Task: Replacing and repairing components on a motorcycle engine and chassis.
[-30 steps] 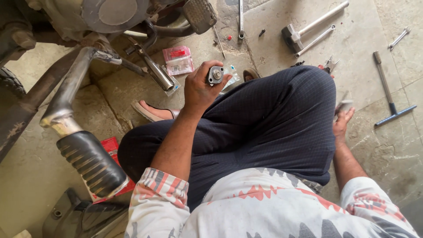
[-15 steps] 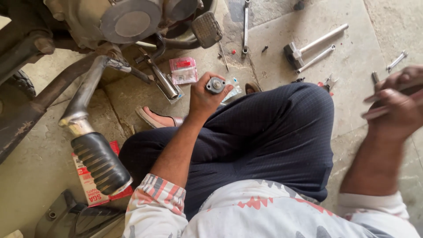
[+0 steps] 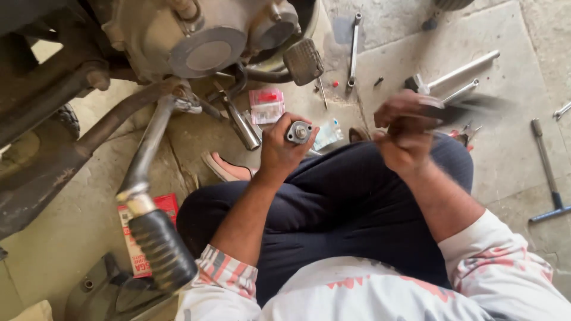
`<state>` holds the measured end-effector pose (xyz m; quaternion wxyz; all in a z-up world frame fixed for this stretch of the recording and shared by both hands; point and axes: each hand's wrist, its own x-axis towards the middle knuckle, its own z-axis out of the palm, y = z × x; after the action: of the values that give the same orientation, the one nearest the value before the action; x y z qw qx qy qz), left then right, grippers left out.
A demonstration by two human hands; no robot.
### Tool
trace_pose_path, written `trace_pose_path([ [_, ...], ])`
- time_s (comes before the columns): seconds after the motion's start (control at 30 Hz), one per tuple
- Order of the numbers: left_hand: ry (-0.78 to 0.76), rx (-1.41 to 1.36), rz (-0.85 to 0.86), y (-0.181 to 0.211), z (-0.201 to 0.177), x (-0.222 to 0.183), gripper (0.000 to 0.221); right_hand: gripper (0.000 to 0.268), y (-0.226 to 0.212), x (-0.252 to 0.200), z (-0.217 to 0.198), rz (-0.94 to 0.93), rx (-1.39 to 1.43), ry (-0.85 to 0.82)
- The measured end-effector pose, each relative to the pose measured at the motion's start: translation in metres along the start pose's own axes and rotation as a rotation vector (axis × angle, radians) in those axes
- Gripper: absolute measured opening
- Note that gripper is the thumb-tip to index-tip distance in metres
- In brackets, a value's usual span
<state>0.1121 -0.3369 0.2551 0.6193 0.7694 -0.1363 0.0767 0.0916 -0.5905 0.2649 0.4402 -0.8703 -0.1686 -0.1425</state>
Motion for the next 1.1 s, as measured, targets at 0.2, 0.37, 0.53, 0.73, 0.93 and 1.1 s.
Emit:
trace_pose_path([
  [0.2,-0.008,-0.006,0.013,-0.017,0.005,0.002,0.023,0.055,-0.011,0.008,0.014,-0.070,-0.373,-0.435],
  [0.37,0.021,0.026,0.022,-0.002,0.002,0.001,0.022,0.037,0.036,-0.016,0.017,0.020,0.631,0.183],
  [0.53,-0.019,0.068,0.019,-0.023,0.007,-0.005,0.024,0.045,0.026,-0.009,0.033,0.087,-0.090,-0.362],
  [0.73,0.033,0.099,0.040,-0.007,0.009,-0.004,0.025,0.041,0.009,-0.007,0.018,-0.092,0.472,0.192],
  [0.93,0.028,0.062,-0.004,-0.011,0.011,-0.002,0.023,0.046,-0.024,0.027,0.016,0.334,-0.380,-0.537],
  [1.1,0.042,0.088,0.022,-0.007,0.008,-0.003,0.022,0.023,0.050,-0.021,0.029,-0.339,0.316,0.118],
])
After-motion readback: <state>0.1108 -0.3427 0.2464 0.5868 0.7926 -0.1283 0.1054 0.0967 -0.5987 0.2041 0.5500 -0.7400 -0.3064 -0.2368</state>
